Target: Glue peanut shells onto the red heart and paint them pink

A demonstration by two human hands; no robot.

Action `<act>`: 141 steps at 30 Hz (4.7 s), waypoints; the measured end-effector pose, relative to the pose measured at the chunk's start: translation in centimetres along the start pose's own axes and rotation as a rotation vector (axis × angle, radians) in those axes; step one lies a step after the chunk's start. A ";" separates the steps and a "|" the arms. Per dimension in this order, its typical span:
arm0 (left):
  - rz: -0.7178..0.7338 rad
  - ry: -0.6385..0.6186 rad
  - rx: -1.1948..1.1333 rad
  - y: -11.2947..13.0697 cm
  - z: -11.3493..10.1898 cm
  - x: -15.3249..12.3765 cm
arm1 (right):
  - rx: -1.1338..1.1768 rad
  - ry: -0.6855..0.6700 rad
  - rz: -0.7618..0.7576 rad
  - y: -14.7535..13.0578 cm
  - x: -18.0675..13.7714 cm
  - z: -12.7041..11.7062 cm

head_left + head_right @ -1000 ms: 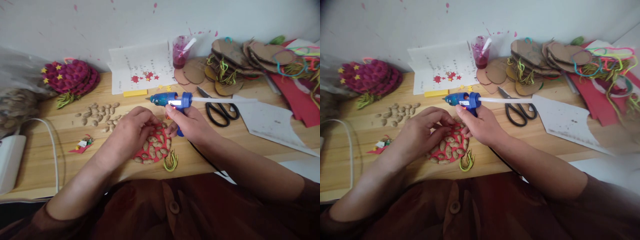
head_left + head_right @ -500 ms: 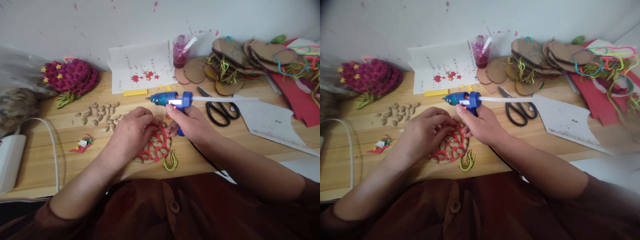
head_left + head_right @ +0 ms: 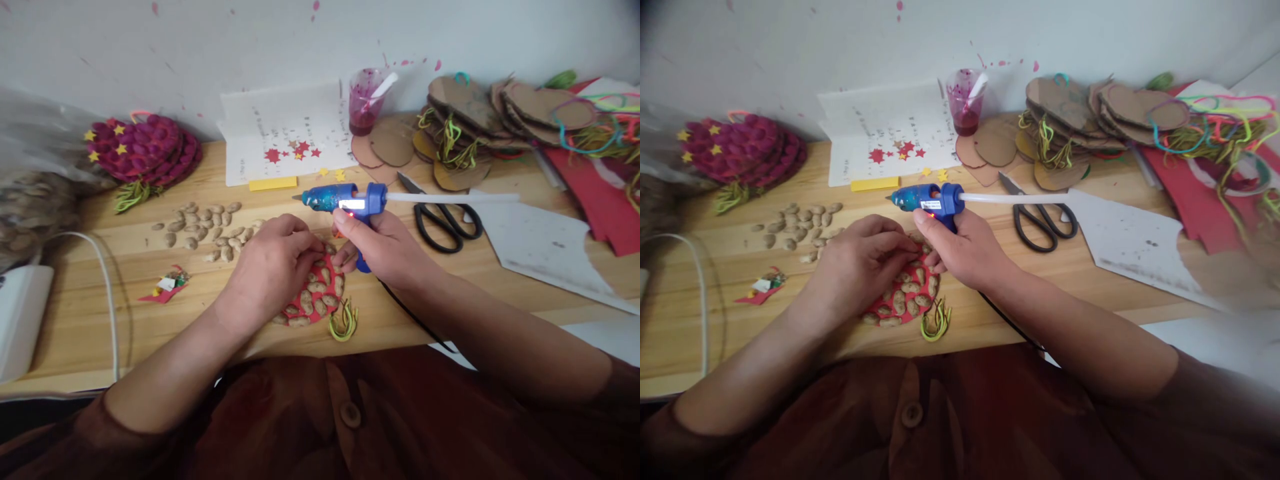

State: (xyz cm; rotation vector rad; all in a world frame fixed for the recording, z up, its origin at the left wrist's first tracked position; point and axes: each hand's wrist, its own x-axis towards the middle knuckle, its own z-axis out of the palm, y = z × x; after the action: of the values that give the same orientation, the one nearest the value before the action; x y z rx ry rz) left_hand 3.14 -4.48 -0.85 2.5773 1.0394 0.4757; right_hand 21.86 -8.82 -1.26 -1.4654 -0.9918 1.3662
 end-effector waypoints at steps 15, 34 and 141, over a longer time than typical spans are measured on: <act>0.007 0.032 -0.014 0.0 0.3 -0.1 | 0.018 0.023 0.040 -0.2 0.1 0.2; -0.171 -0.015 -0.208 -0.7 -1.0 0.4 | 0.094 0.025 0.042 0.0 1.0 0.1; -0.601 0.077 -1.640 -3.4 -2.7 1.6 | -0.209 -0.061 -0.462 -1.1 -3.0 -2.0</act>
State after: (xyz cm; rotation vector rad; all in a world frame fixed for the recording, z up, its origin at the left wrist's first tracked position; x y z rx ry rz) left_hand 1.03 -0.56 0.46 0.7811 0.7706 0.7700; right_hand 23.65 -11.48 0.67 -1.2405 -1.4439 0.9977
